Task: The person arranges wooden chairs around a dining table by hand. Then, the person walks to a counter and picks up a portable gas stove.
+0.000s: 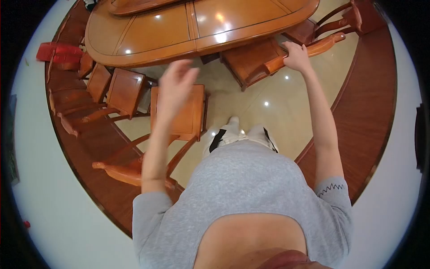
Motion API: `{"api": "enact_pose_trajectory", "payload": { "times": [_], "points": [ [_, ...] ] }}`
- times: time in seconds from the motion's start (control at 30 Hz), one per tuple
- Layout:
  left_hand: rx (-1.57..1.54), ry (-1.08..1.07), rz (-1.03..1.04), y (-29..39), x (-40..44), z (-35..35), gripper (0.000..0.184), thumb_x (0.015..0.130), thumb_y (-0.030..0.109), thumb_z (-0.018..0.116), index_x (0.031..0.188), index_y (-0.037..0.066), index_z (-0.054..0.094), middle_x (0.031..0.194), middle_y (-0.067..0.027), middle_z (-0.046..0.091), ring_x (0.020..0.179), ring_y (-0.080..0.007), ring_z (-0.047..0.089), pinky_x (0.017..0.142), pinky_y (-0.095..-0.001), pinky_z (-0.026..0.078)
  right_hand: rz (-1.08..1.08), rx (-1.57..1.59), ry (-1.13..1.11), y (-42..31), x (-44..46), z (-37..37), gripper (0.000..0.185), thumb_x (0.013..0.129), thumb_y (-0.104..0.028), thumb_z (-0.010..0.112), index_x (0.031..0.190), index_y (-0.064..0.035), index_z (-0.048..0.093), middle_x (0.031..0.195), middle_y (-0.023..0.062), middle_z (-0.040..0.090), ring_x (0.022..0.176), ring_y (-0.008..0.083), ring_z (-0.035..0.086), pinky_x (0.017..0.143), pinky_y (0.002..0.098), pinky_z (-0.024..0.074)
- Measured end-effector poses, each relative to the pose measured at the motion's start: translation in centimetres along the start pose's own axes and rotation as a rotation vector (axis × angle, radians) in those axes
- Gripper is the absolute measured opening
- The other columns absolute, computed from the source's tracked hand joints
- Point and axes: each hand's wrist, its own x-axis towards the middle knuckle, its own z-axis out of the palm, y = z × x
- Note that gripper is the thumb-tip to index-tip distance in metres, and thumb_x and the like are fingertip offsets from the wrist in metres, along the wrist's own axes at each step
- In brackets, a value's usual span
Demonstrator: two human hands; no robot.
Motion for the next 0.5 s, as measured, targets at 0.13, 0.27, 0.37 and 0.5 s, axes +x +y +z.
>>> {"api": "enact_pose_trajectory", "payload": {
  "times": [0.13,0.27,0.37,0.5],
  "points": [
    [-0.196,-0.259,0.188,7.8,1.7,15.7,0.028,0.085,0.02,0.07,0.108,0.003,0.065,0.093,-0.0095,0.068,0.083,-0.0172,0.065,0.076,-0.0307,0.053,-0.052,0.075,-0.114,1.1,0.3,-1.0,0.06,0.072,-0.02,0.059,0.131,-0.0124,0.053,0.127,0.0117,0.06,0.124,0.0282,0.051,0.112,0.0559,0.022],
    [-0.219,-0.327,0.357,11.6,0.8,26.4,0.049,0.084,0.02,0.07,0.126,0.003,0.05,0.125,-0.0138,0.049,0.112,-0.0253,0.053,0.089,-0.0367,0.049,-0.196,0.244,-0.343,4.2,1.9,-3.4,0.06,0.072,-0.022,0.069,0.129,-0.0089,0.056,0.121,0.0156,0.063,0.115,0.0277,0.058,0.105,0.0439,0.0371],
    [-0.153,-0.219,0.401,12.6,1.9,31.7,0.059,0.083,0.017,0.07,0.132,0.001,0.041,0.132,-0.0152,0.037,0.121,-0.0296,0.044,0.094,-0.0399,0.046,-0.212,0.954,-0.402,7.5,4.3,-2.4,0.055,0.075,-0.017,0.069,0.127,-0.0038,0.056,0.117,0.0179,0.064,0.115,0.0257,0.058,0.1,0.0377,0.0439],
    [-0.209,-0.059,0.481,14.8,2.9,35.4,0.061,0.08,0.012,0.071,0.131,-0.001,0.041,0.131,-0.0178,0.037,0.122,-0.0319,0.042,0.098,-0.0402,0.044,-0.083,0.822,-0.145,10.9,6.9,-1.7,0.053,0.07,-0.022,0.068,0.117,0.0019,0.063,0.109,0.0232,0.067,0.104,0.0338,0.064,0.092,0.0376,0.0489]
  ]
}}
